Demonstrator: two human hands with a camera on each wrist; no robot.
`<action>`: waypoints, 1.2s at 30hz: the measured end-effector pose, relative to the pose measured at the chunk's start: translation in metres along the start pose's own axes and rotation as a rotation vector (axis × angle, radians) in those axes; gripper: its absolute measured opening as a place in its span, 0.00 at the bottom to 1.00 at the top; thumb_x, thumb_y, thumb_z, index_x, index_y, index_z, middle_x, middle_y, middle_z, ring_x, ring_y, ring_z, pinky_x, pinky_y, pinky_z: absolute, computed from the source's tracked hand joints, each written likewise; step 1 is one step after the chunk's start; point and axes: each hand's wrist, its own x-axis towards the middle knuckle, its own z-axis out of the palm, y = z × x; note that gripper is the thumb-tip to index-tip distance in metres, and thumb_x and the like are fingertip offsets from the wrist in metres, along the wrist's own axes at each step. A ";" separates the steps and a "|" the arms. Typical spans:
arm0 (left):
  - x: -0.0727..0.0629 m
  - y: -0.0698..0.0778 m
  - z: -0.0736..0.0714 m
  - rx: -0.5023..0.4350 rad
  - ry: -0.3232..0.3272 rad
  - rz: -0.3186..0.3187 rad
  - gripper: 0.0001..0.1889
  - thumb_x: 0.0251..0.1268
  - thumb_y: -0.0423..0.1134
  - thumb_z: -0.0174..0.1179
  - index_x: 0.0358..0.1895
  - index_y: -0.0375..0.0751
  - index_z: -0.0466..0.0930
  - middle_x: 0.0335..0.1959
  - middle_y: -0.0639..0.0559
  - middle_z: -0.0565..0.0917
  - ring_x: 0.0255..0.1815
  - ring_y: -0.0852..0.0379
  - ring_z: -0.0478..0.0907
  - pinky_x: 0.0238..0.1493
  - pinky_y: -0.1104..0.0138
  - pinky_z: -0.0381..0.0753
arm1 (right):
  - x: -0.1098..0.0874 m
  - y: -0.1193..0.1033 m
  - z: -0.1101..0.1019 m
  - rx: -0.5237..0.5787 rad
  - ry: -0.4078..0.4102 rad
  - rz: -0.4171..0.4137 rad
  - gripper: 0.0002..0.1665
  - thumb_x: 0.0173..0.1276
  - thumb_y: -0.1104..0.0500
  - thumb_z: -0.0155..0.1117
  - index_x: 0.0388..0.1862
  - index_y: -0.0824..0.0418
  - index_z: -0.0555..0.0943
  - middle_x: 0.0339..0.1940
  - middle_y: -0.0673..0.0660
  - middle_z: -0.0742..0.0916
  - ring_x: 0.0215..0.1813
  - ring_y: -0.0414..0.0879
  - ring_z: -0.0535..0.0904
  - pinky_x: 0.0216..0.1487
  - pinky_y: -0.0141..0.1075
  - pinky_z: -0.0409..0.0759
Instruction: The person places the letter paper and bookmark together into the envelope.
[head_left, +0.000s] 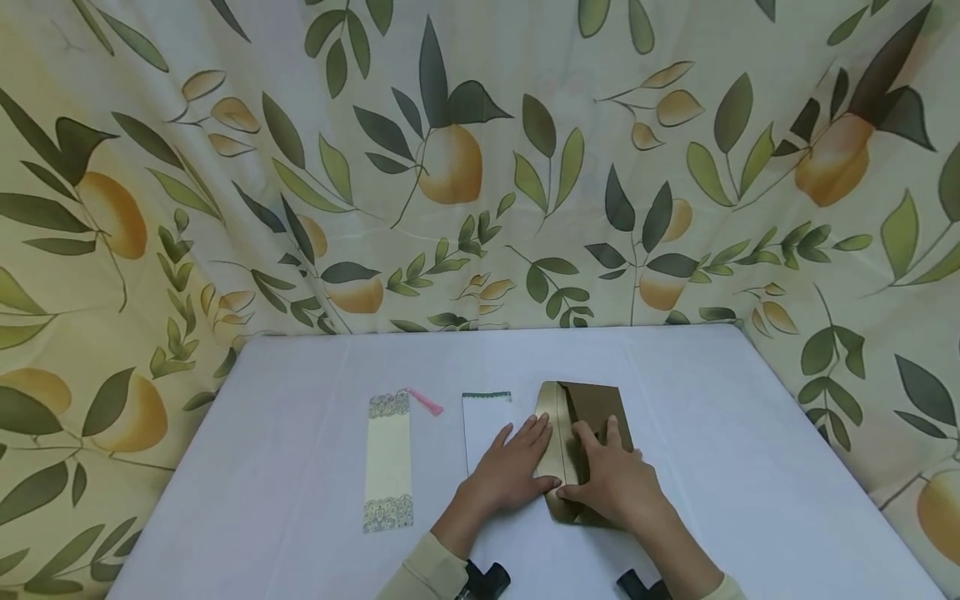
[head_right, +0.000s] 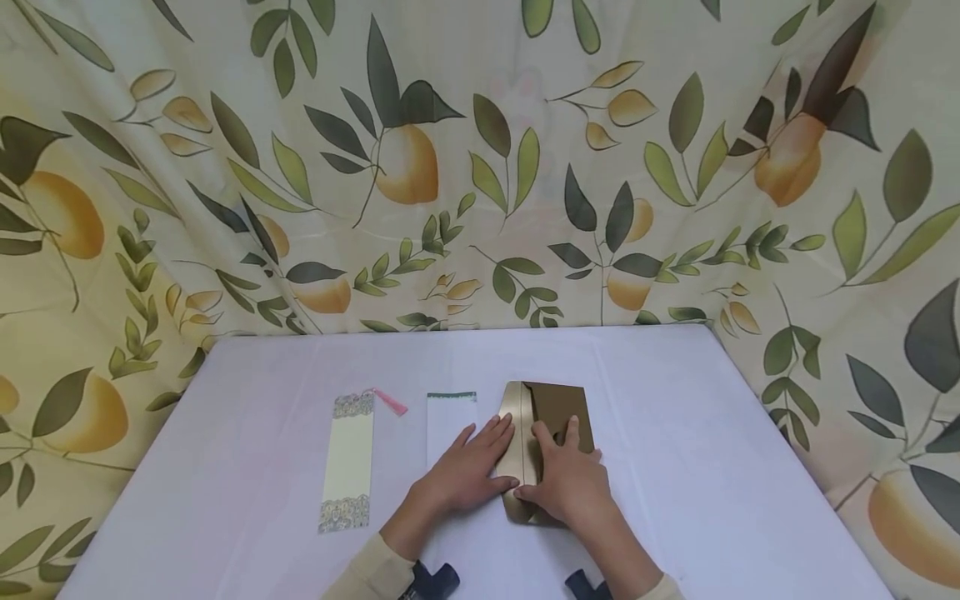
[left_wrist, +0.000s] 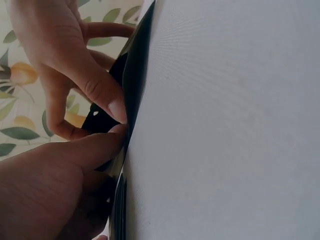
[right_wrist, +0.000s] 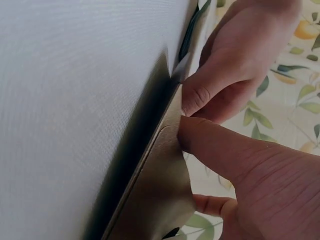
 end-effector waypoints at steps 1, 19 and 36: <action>0.000 0.000 -0.001 0.009 0.003 0.002 0.42 0.75 0.60 0.58 0.83 0.42 0.56 0.84 0.52 0.54 0.83 0.58 0.46 0.79 0.55 0.47 | 0.000 0.000 0.000 -0.003 0.004 -0.002 0.58 0.50 0.36 0.83 0.74 0.56 0.67 0.73 0.88 0.59 0.51 0.94 0.70 0.35 0.70 0.79; -0.003 -0.004 -0.027 -0.047 0.212 0.015 0.25 0.70 0.44 0.68 0.66 0.37 0.81 0.74 0.46 0.72 0.74 0.52 0.69 0.65 0.62 0.74 | 0.000 -0.006 -0.001 0.003 0.005 0.003 0.55 0.49 0.39 0.85 0.71 0.56 0.68 0.72 0.89 0.60 0.48 0.92 0.72 0.28 0.61 0.80; -0.015 -0.048 -0.042 -0.185 0.258 -0.165 0.20 0.66 0.43 0.72 0.60 0.47 0.86 0.69 0.46 0.77 0.69 0.46 0.74 0.62 0.50 0.77 | 0.000 -0.006 0.001 -0.045 0.003 0.001 0.55 0.50 0.38 0.84 0.70 0.56 0.68 0.71 0.89 0.61 0.47 0.91 0.74 0.32 0.65 0.81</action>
